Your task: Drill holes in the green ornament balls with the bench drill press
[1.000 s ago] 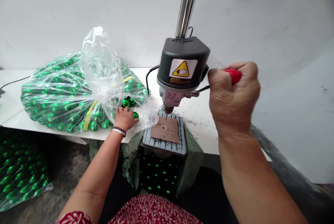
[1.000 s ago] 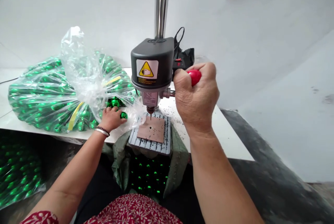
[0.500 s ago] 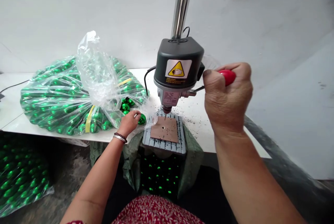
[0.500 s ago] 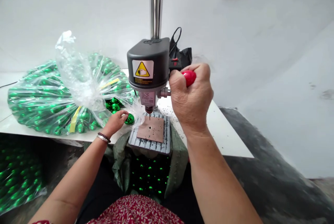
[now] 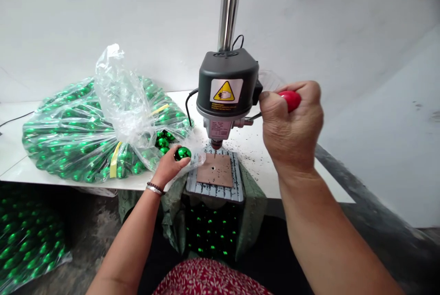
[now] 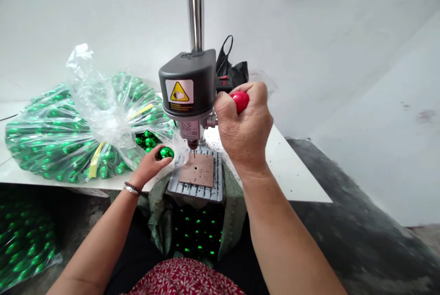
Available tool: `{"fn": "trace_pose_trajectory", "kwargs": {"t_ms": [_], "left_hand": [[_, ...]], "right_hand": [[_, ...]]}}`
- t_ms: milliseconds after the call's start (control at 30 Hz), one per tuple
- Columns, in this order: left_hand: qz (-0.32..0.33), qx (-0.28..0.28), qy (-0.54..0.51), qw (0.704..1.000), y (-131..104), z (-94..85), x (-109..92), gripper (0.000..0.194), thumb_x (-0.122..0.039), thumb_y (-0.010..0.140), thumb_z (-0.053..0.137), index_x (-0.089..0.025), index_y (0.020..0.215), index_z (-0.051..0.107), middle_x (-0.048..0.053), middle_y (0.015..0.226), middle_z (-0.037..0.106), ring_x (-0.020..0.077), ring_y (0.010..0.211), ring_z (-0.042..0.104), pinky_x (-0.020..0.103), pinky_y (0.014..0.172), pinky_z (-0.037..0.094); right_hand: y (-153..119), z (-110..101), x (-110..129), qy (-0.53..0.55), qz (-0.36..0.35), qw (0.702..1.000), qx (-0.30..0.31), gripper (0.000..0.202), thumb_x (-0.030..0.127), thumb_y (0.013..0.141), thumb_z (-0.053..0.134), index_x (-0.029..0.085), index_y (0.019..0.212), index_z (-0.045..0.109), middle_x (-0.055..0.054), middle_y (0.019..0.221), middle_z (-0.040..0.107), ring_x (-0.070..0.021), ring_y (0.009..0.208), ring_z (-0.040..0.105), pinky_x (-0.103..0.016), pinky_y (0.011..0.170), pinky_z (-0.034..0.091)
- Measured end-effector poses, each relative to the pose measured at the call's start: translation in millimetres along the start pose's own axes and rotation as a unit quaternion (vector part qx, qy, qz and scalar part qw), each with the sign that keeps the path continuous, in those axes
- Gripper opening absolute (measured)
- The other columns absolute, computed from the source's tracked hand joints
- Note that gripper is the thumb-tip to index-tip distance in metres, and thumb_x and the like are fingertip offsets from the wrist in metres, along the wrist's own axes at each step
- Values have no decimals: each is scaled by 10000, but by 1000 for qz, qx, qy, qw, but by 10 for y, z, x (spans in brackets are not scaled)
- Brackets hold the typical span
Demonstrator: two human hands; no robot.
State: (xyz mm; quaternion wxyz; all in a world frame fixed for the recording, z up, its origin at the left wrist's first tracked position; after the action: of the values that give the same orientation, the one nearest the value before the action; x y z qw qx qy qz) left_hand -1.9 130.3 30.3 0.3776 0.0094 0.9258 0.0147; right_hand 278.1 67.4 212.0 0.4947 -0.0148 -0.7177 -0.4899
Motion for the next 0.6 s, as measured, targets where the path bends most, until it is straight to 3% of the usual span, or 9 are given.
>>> {"fn": "trace_pose_trajectory", "kwargs": {"t_ms": [67, 200, 267, 400, 600], "left_hand": [[18, 0, -108, 994, -89, -14, -80, 550, -417, 842, 707, -165, 1330, 676, 92, 1223, 776, 254, 1084, 712, 360, 992, 549], [28, 130, -240, 961, -224, 228, -222, 531, -549, 880, 618, -160, 1223, 735, 85, 1194, 775, 243, 1060, 696, 337, 899, 582], [31, 156, -238, 958, -243, 361, -257, 508, -537, 870, 641, -153, 1184, 751, 86, 1170, 781, 247, 1065, 691, 344, 907, 586], [55, 125, -179, 974, -174, 527, -306, 462, -426, 831, 742, -181, 1222, 751, 54, 1174, 790, 252, 1125, 693, 365, 1032, 557], [45, 122, -117, 985, -65, 606, -349, 616, -350, 778, 822, -189, 1363, 718, 55, 1238, 794, 273, 1159, 717, 388, 1097, 538]], "right_hand": [[-1, 3, 8, 6, -4, 1000, 1, 285, 506, 755, 592, 260, 803, 455, 42, 699, 497, -112, 663, 442, -294, 616, 424], [-2, 4, 0, 2, -9, 1000, 0, 270, 498, 764, 584, 260, 799, 461, 42, 687, 504, -110, 636, 442, -294, 603, 424], [-6, 6, -6, -9, -19, 1000, 1, 262, 495, 798, 580, 261, 815, 465, 39, 713, 512, -110, 647, 456, -293, 612, 436], [-15, 24, -29, -26, -32, 999, 14, 237, 458, 878, 589, 263, 844, 457, 44, 758, 525, -106, 663, 488, -292, 639, 467], [-24, 57, -90, -42, -35, 998, 26, 230, 452, 933, 595, 269, 876, 468, 35, 787, 541, -108, 684, 512, -293, 645, 483]]}}
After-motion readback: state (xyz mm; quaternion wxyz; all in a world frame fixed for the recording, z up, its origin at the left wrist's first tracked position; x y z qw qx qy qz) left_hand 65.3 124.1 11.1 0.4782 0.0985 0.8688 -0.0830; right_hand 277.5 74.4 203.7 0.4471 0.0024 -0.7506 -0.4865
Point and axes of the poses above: each hand's wrist, its own y-axis towards the middle knuckle, its own z-axis out of the palm, x = y × z, the point moved 7 cm from there along y, towards the middle knuckle
